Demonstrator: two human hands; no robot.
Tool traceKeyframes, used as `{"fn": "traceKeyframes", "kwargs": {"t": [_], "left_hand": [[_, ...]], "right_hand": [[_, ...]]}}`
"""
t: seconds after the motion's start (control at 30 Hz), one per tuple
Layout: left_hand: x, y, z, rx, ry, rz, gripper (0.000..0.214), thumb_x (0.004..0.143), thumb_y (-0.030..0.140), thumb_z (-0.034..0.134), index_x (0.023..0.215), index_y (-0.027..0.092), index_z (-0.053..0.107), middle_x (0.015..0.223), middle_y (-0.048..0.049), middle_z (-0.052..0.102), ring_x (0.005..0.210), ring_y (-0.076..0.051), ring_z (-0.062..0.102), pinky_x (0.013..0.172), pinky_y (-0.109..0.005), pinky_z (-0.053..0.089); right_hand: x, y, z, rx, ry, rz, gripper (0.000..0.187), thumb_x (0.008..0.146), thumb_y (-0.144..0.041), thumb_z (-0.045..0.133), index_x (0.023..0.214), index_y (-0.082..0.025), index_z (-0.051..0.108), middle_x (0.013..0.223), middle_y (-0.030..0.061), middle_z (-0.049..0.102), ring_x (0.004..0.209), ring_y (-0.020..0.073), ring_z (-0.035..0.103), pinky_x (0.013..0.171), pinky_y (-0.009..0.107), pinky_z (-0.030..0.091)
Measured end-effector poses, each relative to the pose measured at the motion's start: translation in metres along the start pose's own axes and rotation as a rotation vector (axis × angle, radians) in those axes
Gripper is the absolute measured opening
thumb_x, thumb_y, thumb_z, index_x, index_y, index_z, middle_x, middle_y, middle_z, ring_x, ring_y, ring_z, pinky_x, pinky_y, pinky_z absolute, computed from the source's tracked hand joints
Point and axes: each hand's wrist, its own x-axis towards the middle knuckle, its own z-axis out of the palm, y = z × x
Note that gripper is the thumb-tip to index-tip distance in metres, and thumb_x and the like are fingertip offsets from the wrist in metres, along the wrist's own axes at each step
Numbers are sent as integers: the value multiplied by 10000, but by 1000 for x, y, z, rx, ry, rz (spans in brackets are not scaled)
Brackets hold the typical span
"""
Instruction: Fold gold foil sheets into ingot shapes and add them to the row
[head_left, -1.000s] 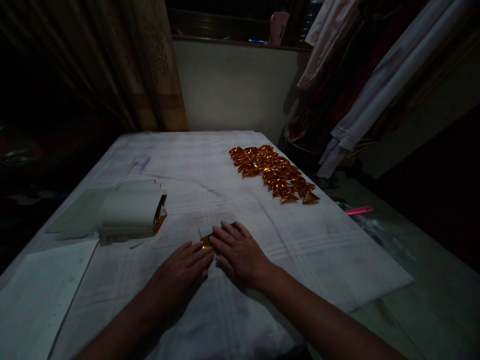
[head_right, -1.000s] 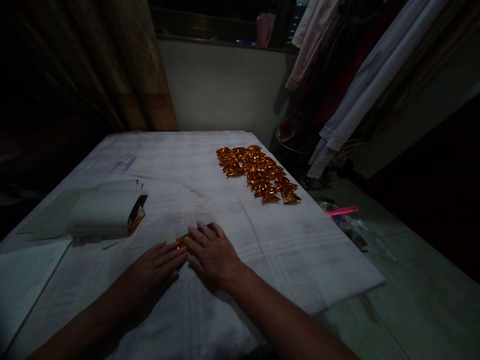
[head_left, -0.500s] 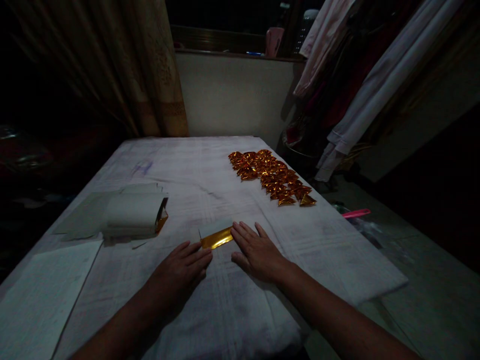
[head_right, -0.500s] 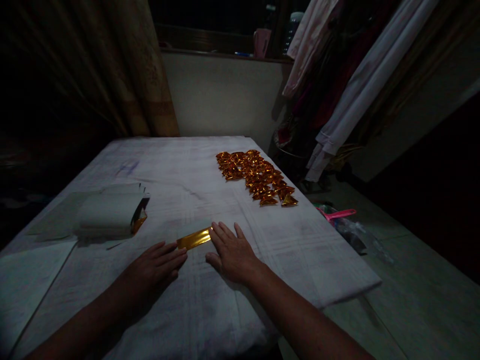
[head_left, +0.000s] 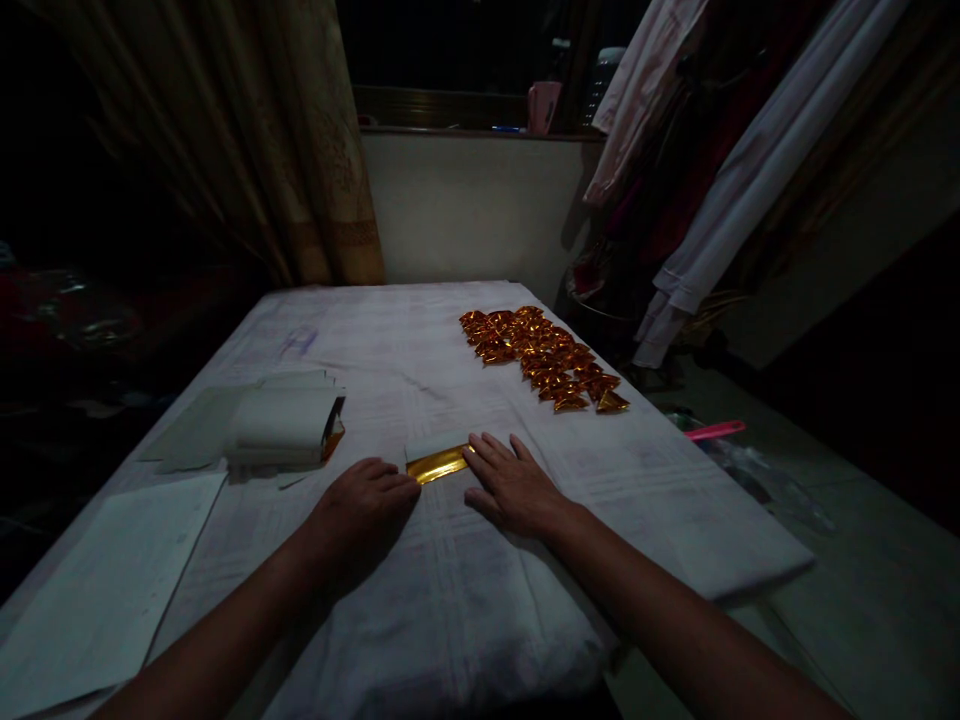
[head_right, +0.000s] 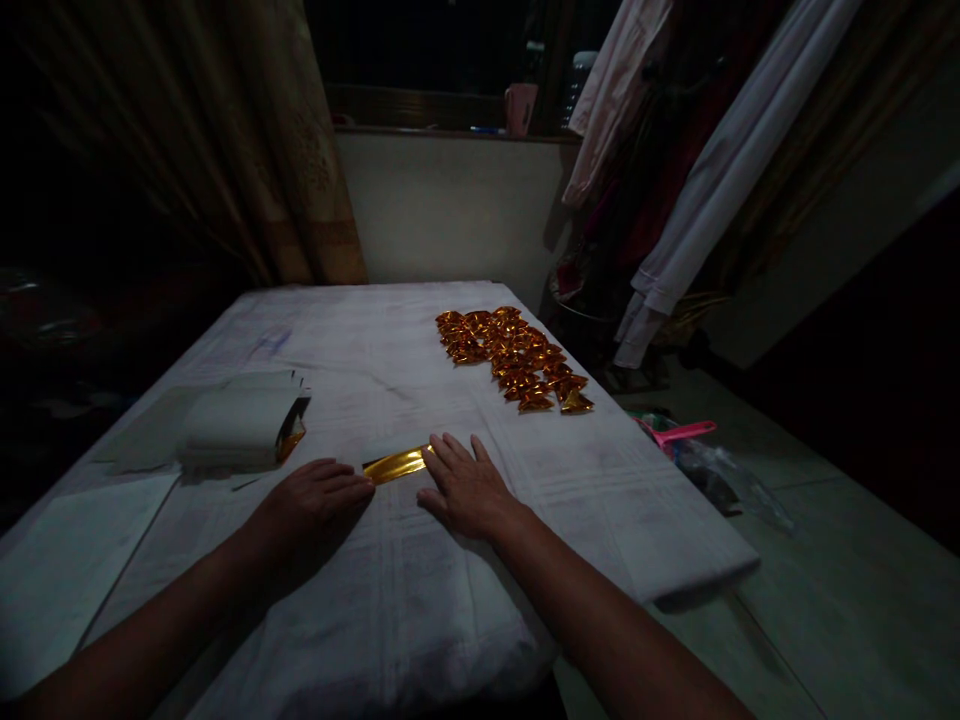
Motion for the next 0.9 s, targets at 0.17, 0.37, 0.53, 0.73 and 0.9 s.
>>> {"fn": "traceKeyframes", "kwargs": {"t": [0.17,0.37,0.53,0.73,0.9], "left_hand": [[18,-7,7,152,-117,-106,160,963,201,543,1019,197,692,958,-80,722,883,-231,660,800,-378,537],[32,-4,10,231,-202,-102,164,875,87,530,868,149,681,795,-94,709,721,-222,666,708,-351,523],[40,2,14,276,-212,-122,158,810,79,523,797,116,675,720,-134,692,635,-250,653,638,-379,510],[39,18,14,262,-136,-176,139,785,68,539,812,136,657,714,-107,667,687,-245,647,665,-371,504],[30,40,24,215,-56,-233,126,869,108,570,870,174,678,763,-69,677,730,-217,635,679,-338,510]], "right_hand": [[5,-3,3,-19,70,48,578,1006,-447,515,1498,-152,451,1621,196,316,1516,338,261,1192,626,211],[16,-15,2,-34,121,140,496,983,-381,572,1410,-130,539,1621,195,324,1511,338,267,1204,577,203],[17,-24,4,-29,240,150,458,955,-309,609,1374,-130,569,1576,204,403,1474,346,326,1183,564,237],[16,-35,3,42,355,6,222,984,-250,570,1150,-254,717,1260,89,681,1122,243,602,933,379,472],[13,-32,7,90,311,-68,168,960,-210,612,932,-238,775,1024,46,752,942,196,651,820,299,485]]}}
